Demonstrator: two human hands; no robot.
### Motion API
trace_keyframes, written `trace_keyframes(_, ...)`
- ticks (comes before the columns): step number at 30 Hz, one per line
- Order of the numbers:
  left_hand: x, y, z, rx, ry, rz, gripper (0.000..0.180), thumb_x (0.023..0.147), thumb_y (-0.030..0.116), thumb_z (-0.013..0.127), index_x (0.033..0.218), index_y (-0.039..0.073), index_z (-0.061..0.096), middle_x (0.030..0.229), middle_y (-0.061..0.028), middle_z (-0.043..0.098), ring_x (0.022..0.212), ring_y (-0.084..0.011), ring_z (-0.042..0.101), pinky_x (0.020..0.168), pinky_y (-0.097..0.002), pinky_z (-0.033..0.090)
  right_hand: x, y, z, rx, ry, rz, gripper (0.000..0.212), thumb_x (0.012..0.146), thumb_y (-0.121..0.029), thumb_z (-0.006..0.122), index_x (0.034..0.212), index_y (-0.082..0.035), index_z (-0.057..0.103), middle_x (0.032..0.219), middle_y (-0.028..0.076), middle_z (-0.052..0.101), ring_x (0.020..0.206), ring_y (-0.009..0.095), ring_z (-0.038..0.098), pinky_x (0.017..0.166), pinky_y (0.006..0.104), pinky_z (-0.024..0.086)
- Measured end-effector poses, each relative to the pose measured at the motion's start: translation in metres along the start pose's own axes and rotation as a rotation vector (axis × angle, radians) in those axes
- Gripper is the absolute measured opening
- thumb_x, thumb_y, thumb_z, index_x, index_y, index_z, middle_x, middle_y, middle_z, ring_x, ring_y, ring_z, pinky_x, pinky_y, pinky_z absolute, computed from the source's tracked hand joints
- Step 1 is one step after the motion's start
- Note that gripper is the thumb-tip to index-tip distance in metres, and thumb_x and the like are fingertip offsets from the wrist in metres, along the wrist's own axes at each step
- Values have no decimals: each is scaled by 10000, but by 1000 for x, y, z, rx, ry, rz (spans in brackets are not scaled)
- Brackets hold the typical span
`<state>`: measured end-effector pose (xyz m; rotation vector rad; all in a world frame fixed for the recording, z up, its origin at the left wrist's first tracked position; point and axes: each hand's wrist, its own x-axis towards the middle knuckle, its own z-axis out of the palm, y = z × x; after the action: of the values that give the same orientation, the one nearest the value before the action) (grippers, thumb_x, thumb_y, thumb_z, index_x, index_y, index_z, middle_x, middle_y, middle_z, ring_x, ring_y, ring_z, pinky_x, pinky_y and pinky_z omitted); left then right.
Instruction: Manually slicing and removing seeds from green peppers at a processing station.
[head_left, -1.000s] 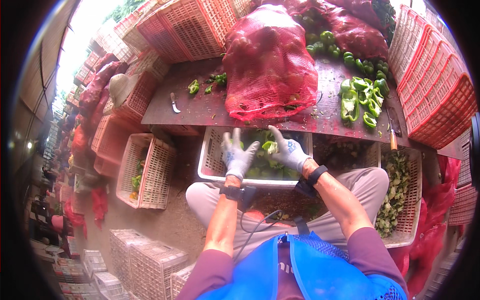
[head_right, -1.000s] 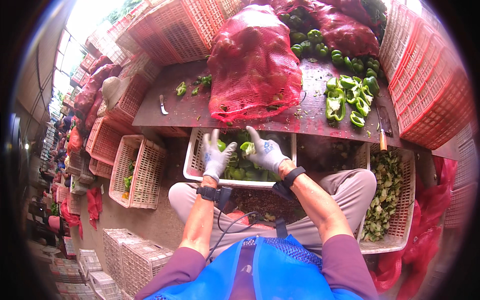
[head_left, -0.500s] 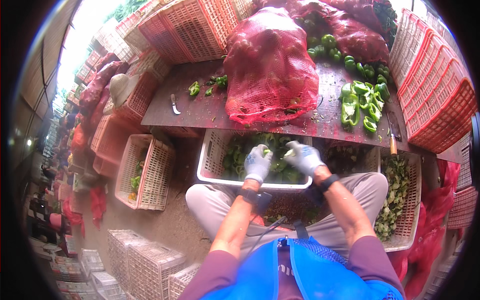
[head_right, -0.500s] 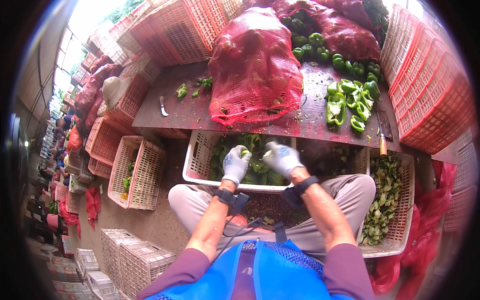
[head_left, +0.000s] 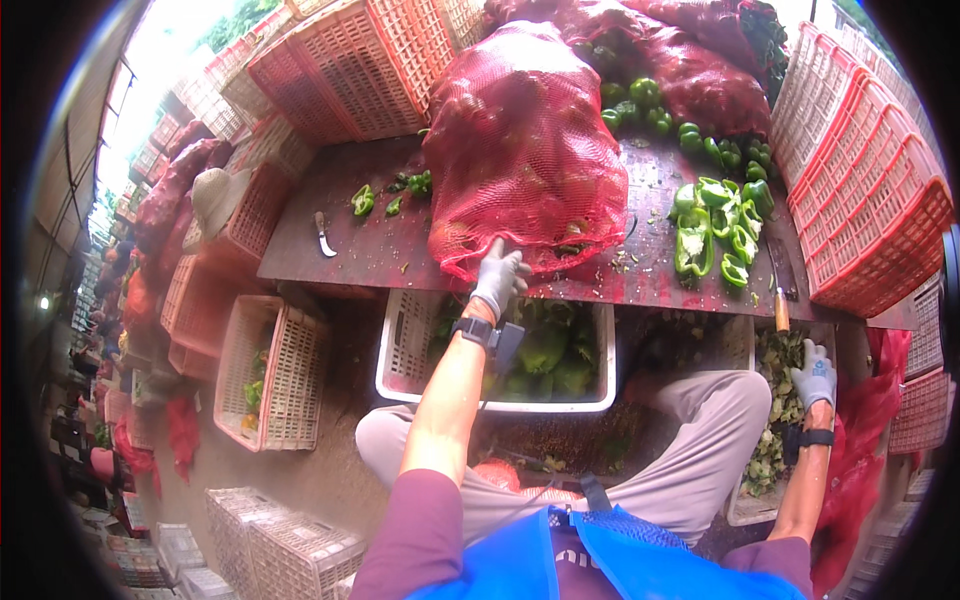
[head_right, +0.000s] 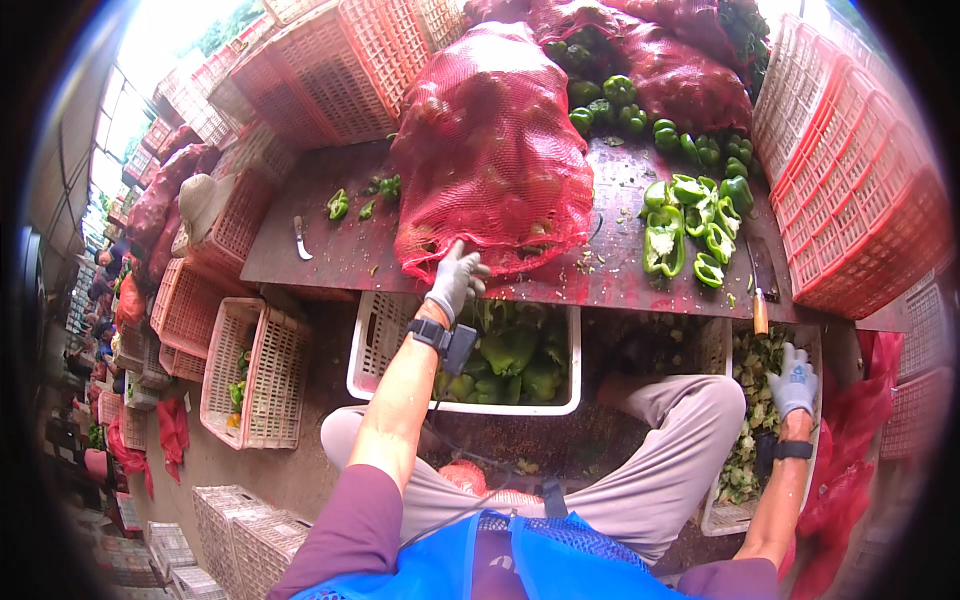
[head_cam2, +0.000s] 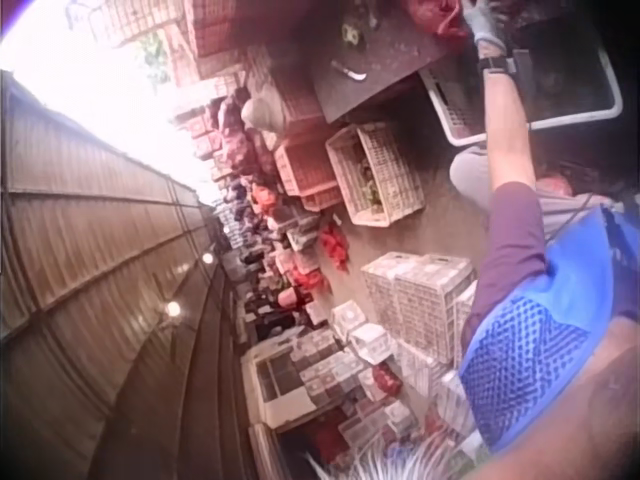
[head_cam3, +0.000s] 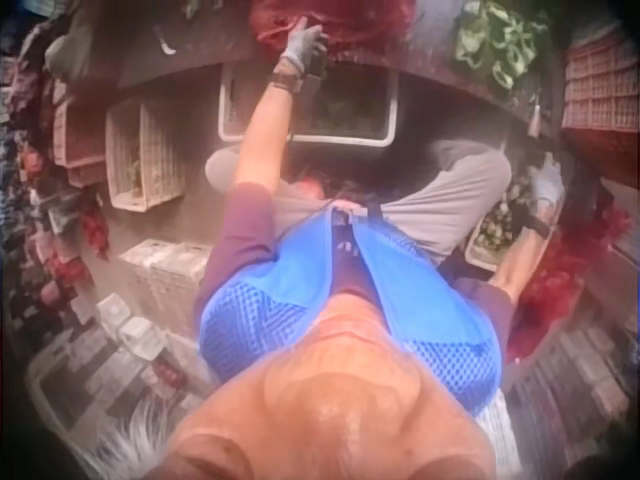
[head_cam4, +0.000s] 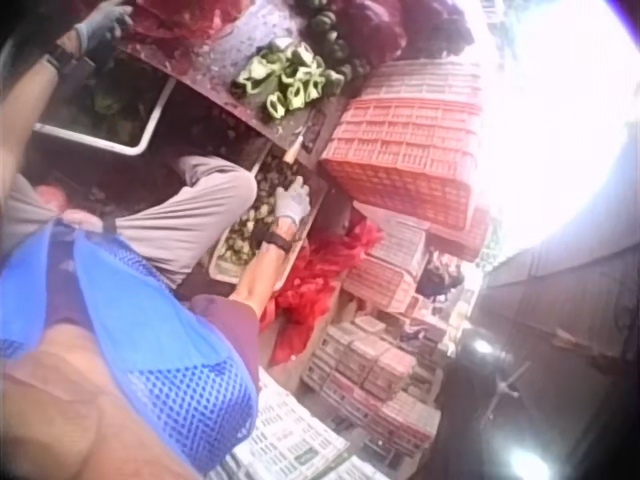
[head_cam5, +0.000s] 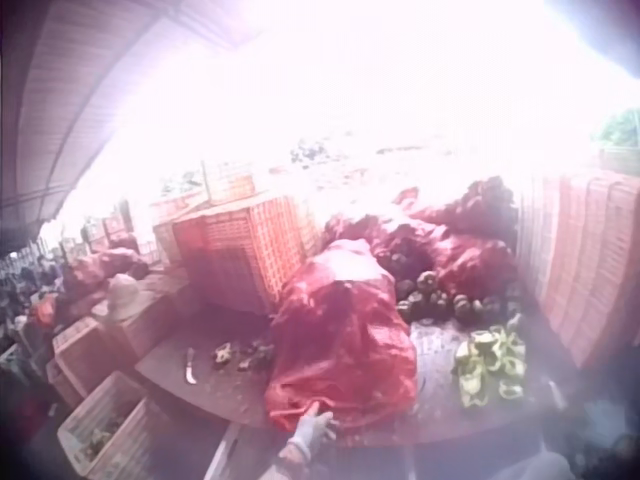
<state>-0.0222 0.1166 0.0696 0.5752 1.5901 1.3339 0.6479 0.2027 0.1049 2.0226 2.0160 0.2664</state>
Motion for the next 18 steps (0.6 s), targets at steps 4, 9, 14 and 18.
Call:
trace_keyframes(4,25,48,-7,-353,-142,147,866,1050,171,549,1670,180,-55,1028,-108,703,660,-131,657,529,-253,496,-4,-142,-64,499,260,-326,586,842,-198,713,1392,-144,518,1312,193,576,1119,394,653,915,500,551)
trace_keyframes(9,25,115,-32,-185,-201,402,865,1030,82,563,1683,267,27,1163,-91,662,734,-124,684,599,-232,523,-27,-390,-132,918,216,-941,479,872,-146,653,1339,-120,550,1248,202,608,1083,400,659,898,513,549)
trace_keyframes(14,17,165,-81,65,-69,544,850,1037,72,555,1684,287,48,1314,-110,595,858,-138,693,698,-262,557,-2,-523,-164,1000,342,-1009,384,902,-94,594,1286,-96,583,1184,211,640,1047,405,665,882,525,546)
trace_keyframes(18,-9,190,-105,230,-18,590,853,1034,79,570,1687,226,40,1400,-159,534,917,-154,698,747,-272,577,46,-578,-210,880,646,-904,393,897,-71,587,1288,-105,603,1274,213,614,1200,419,599,966,514,514)
